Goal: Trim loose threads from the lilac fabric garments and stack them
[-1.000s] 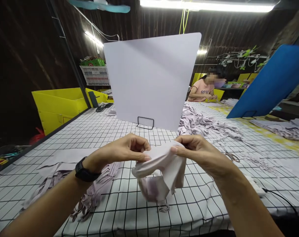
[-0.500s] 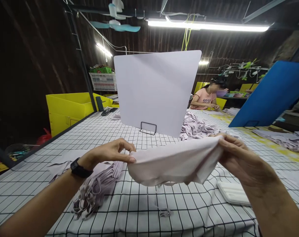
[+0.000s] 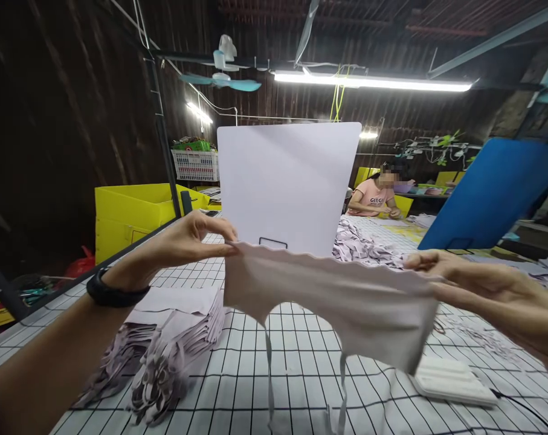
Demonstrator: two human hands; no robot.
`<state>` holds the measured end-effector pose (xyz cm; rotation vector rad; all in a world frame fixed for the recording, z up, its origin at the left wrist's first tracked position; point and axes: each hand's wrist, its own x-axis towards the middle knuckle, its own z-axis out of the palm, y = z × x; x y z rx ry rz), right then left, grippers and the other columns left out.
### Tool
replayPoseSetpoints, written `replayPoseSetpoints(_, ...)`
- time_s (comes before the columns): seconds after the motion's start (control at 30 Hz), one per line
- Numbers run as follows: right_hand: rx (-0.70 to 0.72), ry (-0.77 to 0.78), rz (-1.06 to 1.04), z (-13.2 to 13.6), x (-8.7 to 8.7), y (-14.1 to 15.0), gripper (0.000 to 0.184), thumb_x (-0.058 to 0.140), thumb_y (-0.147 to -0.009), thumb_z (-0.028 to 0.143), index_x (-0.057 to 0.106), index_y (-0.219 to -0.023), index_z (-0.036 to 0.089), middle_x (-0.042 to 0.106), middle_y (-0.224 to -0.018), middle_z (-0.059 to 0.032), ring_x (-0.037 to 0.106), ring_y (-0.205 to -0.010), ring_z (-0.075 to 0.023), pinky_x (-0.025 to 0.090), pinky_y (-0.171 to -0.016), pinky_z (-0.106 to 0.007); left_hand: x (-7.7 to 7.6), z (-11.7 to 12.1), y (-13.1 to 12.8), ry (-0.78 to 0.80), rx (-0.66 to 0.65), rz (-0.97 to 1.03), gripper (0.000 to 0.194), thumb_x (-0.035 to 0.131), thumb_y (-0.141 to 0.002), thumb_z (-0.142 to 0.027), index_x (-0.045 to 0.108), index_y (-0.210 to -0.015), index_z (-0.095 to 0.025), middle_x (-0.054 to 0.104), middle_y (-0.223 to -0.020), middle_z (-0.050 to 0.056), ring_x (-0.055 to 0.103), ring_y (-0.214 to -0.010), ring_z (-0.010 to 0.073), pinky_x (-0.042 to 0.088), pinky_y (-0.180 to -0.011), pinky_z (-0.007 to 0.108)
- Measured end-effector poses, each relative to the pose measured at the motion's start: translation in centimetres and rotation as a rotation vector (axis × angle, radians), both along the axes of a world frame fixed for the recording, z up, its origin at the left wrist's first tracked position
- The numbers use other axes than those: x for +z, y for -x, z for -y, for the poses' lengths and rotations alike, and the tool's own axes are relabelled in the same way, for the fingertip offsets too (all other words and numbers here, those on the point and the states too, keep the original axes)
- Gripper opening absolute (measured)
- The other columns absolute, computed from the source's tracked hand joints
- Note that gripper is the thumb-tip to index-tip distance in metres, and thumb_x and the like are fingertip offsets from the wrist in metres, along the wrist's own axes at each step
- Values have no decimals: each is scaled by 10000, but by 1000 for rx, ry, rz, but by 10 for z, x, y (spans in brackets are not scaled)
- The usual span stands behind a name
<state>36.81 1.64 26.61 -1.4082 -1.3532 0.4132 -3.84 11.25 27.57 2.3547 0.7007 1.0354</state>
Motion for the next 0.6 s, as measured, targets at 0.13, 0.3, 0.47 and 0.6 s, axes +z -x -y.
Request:
replayPoseSetpoints(0.13, 37, 151, 64, 0, 7, 2, 552, 907, -365, 724, 803, -575, 224, 761, -713, -168, 677, -692, -284, 510, -588, -422, 5, -4, -12, 37, 57, 197, 113, 768, -760, -260, 811, -804, -165, 773, -769, 70, 722, -749, 197, 590, -702, 298)
replayPoseSetpoints(0.3, -167, -103, 28, 11, 17, 19, 457, 927, -466, 605, 819, -716, 239, 765, -729, -69, 658, -682, -205, 480, -617, -394, 15, 3, -27, -97, 205, 386, 122, 710, -737, -140, 803, -816, -134, 778, -791, 57, 723, -781, 178, 598, -755, 290)
replayPoseSetpoints(0.47, -297, -200, -37, 21, 28, 41, 555, 908, -383, 643, 756, -716, 227, 732, -726, -61, 671, -709, -215, 509, -671, -423, 21, 13, -30, -129, 207, 480, 104, 733, -728, -135, 788, -817, -134, 781, -973, 82, 723, -883, 177, 597, -824, 292)
replayPoseSetpoints(0.6, -328, -231, -4, 25, 29, 51, 827, 795, -200, 845, 725, -758, 237, 731, -766, -94, 656, -715, -230, 523, -687, -462, 20, 12, -27, -101, 257, 495, 227, 747, -714, -120, 785, -938, -125, 781, -914, 70, 718, -806, 158, 598, -788, 288)
